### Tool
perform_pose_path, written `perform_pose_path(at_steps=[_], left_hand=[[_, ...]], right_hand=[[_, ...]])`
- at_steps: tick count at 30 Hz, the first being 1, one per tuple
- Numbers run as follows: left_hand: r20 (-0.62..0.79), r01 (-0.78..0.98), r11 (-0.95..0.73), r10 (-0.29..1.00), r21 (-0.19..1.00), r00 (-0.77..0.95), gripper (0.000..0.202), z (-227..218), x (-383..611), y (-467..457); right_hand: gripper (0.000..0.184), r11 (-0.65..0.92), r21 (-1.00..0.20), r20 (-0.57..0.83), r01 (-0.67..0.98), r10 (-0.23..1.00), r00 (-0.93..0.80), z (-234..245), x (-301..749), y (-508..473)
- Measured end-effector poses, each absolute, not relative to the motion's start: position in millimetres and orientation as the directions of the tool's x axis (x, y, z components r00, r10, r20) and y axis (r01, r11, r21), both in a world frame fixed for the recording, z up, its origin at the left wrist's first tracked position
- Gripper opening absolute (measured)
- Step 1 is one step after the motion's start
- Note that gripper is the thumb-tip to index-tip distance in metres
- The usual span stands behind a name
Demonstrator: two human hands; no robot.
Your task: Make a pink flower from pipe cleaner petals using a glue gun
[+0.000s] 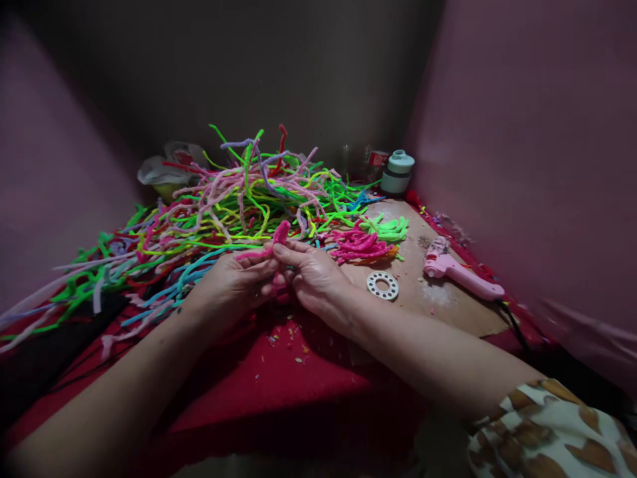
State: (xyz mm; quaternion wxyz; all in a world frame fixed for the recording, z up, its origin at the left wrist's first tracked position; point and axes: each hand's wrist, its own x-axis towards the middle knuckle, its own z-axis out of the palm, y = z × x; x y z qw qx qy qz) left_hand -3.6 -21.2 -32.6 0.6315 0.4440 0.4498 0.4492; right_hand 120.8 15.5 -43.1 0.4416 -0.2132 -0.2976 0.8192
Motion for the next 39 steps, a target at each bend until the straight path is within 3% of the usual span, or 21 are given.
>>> perform_pose_path(at_steps=[6, 10, 15, 24, 28, 32, 39], left_hand=[[-0.21, -0.11, 0.241, 0.948, 0.964, 0.239, 0.016, -28.3, -1.1, -25.5], [-0.155, 0.031, 0.152, 0.962, 0.988, 0.225, 0.019, -30.3, 0.8, -27.7], [-0.22, 0.194, 0.185, 0.959, 0.964, 0.18, 0.02, -25.1, 6.3, -32.1], [-0.305, 0.075, 0.296, 0.908, 0.952, 0.287, 0.019, -22.4, -2.2, -35.9], [-0.248, 0.138, 0.225, 0.951, 0.964, 0.185, 0.023, -24.8, -10.0, -29.1], [-0.206, 0.19, 0.17, 0.961, 0.967, 0.188, 0.027, -24.3, -9.0, -27.0], [-0.208, 0.196, 0.183, 0.971, 0.963, 0.116, 0.019, -22.3, 5.5, -31.4]], right_hand=[[0.013, -0.288, -0.799, -0.034, -0.528, 0.898, -0.438, -42.3, 123.5, 12.8], [0.017, -0.247, -0.834, -0.022, -0.493, 0.908, -0.417, -43.0, 123.2, 11.9], [0.02, -0.226, -0.864, -0.048, -0.45, 0.927, -0.373, -47.9, 120.6, 12.0], [0.013, -0.134, -0.829, -0.033, -0.543, 0.981, -0.192, -39.7, 130.1, 36.1], [0.013, -0.186, -0.803, -0.074, -0.566, 0.974, -0.214, -35.4, 131.9, 36.9], [0.015, -0.214, -0.794, -0.096, -0.569, 0.968, -0.231, -35.0, 130.0, 31.4], [0.015, -0.221, -0.791, -0.072, -0.571, 0.96, -0.272, -38.5, 128.7, 27.7]])
